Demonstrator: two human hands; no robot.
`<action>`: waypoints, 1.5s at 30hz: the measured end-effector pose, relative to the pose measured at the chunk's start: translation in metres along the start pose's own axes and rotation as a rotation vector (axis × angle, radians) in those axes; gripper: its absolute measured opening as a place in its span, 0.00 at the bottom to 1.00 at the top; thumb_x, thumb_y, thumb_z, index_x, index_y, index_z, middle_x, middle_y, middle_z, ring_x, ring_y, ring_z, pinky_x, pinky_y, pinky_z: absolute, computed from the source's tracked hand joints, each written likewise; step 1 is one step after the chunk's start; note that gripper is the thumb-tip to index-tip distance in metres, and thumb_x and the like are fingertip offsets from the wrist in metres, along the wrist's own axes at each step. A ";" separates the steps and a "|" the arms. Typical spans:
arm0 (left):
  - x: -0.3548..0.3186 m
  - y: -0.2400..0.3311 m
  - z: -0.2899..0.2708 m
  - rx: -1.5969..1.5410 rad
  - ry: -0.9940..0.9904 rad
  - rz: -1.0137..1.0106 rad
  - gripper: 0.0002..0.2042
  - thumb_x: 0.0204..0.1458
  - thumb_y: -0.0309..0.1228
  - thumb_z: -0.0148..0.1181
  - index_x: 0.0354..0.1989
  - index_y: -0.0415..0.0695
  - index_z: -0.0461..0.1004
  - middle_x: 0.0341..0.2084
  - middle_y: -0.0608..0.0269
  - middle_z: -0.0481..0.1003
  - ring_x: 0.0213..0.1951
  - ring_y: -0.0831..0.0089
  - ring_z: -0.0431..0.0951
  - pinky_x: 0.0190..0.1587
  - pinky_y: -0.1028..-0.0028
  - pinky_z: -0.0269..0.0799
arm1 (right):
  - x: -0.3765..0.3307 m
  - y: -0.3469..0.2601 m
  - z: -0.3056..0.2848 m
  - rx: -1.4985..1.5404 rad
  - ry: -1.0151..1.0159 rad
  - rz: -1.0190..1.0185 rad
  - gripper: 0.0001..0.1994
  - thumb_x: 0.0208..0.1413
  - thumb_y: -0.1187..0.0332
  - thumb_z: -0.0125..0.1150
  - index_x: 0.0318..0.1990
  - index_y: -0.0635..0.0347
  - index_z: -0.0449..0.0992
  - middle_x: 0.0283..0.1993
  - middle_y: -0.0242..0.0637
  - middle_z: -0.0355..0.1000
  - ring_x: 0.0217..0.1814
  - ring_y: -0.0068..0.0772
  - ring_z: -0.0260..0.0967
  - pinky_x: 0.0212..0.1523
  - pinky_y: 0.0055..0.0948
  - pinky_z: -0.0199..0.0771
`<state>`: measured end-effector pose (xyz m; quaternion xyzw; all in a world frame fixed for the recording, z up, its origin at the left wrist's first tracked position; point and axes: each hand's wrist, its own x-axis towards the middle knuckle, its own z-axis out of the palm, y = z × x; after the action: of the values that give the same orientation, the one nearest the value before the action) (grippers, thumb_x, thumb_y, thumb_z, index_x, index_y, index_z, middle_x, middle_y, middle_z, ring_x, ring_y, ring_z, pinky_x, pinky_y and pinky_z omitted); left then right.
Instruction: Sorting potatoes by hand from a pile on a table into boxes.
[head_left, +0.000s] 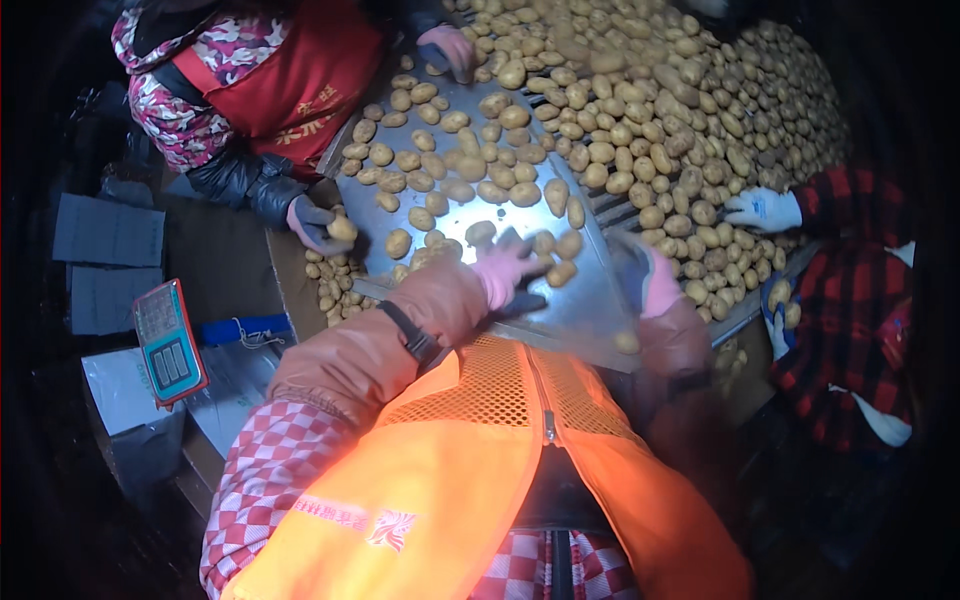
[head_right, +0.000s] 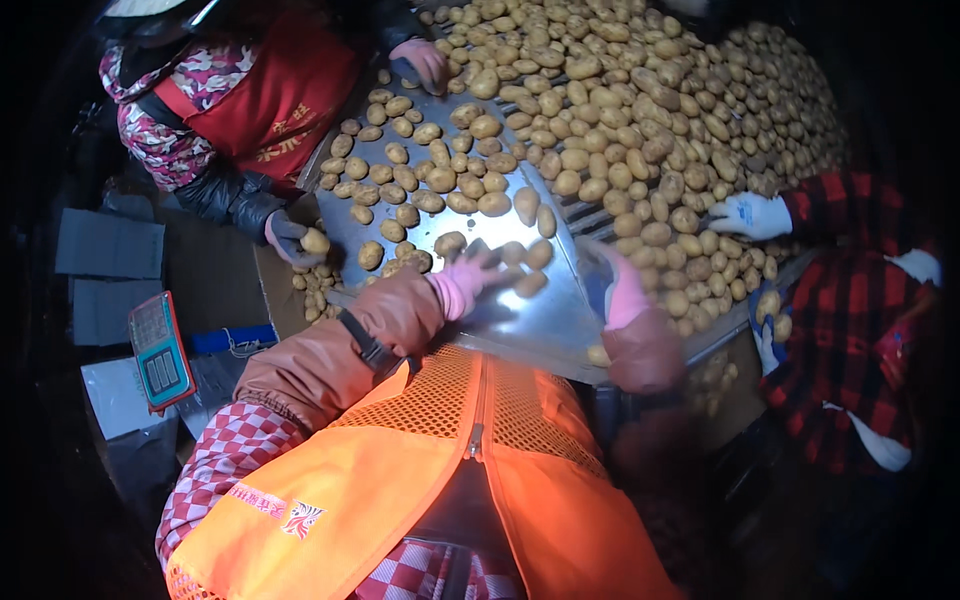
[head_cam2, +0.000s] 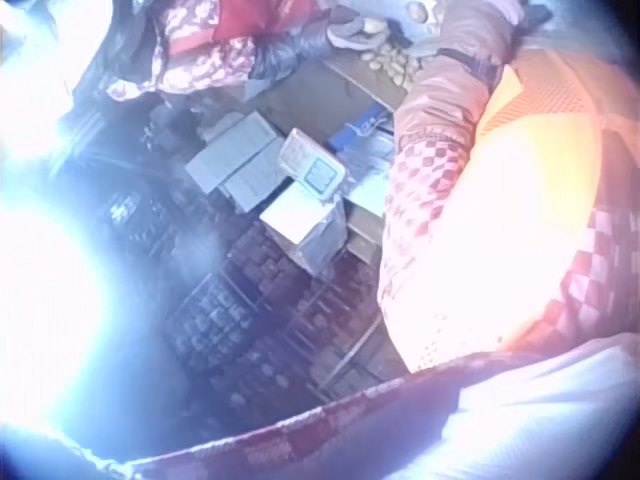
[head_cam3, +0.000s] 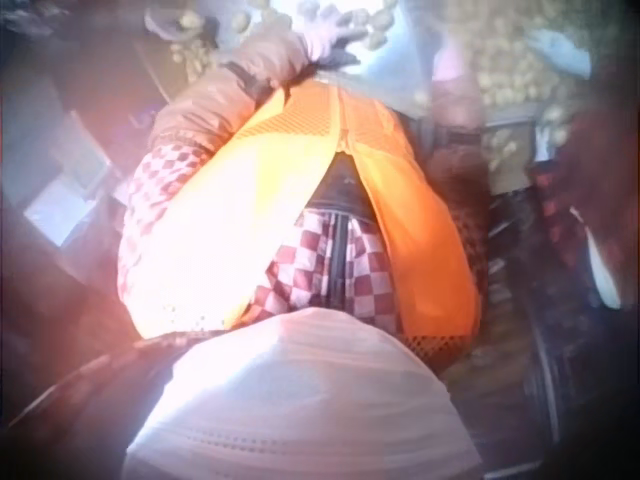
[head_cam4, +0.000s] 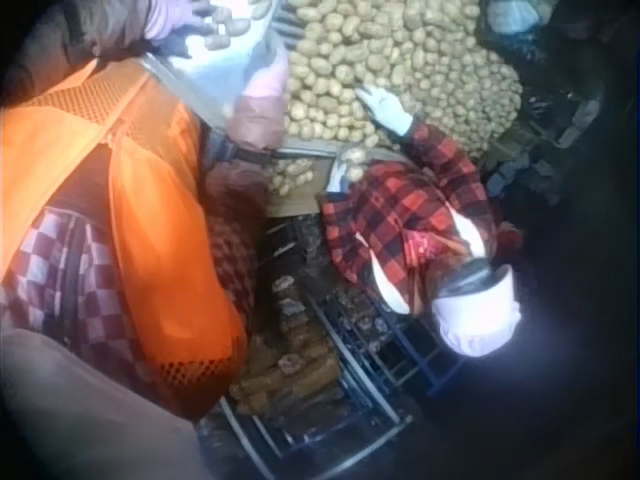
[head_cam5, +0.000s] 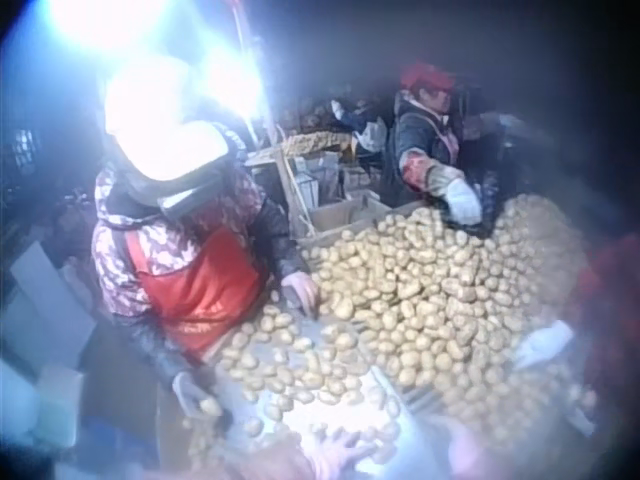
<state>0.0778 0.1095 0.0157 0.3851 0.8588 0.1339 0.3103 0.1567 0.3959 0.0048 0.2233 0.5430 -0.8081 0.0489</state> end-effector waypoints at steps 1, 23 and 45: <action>-0.009 -0.007 -0.001 -0.106 -0.054 0.148 0.35 0.52 0.41 0.69 0.71 0.64 0.65 0.73 0.50 0.57 0.74 0.47 0.55 0.73 0.48 0.51 | 0.017 -0.010 -0.002 -0.270 0.033 -0.126 0.23 0.65 0.58 0.62 0.63 0.61 0.75 0.56 0.45 0.76 0.59 0.40 0.73 0.62 0.40 0.72; -0.098 -0.105 0.001 -0.225 0.748 -0.490 0.21 0.65 0.40 0.55 0.63 0.46 0.71 0.55 0.47 0.76 0.55 0.46 0.76 0.58 0.57 0.71 | 0.137 -0.034 0.144 -1.337 -0.206 -0.576 0.17 0.60 0.70 0.58 0.57 0.53 0.79 0.55 0.45 0.77 0.59 0.55 0.73 0.60 0.45 0.74; -0.103 -0.108 0.001 -0.198 0.846 -0.507 0.19 0.64 0.37 0.56 0.60 0.44 0.74 0.53 0.47 0.78 0.56 0.47 0.76 0.60 0.57 0.70 | 0.041 -0.042 0.094 -0.340 -0.015 0.395 0.15 0.66 0.56 0.54 0.50 0.55 0.79 0.31 0.30 0.69 0.25 0.23 0.64 0.23 0.21 0.61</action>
<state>0.0682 -0.0395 0.0083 0.0452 0.9590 0.2795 -0.0072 0.0772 0.3357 0.0529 0.3077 0.6163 -0.6817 0.2466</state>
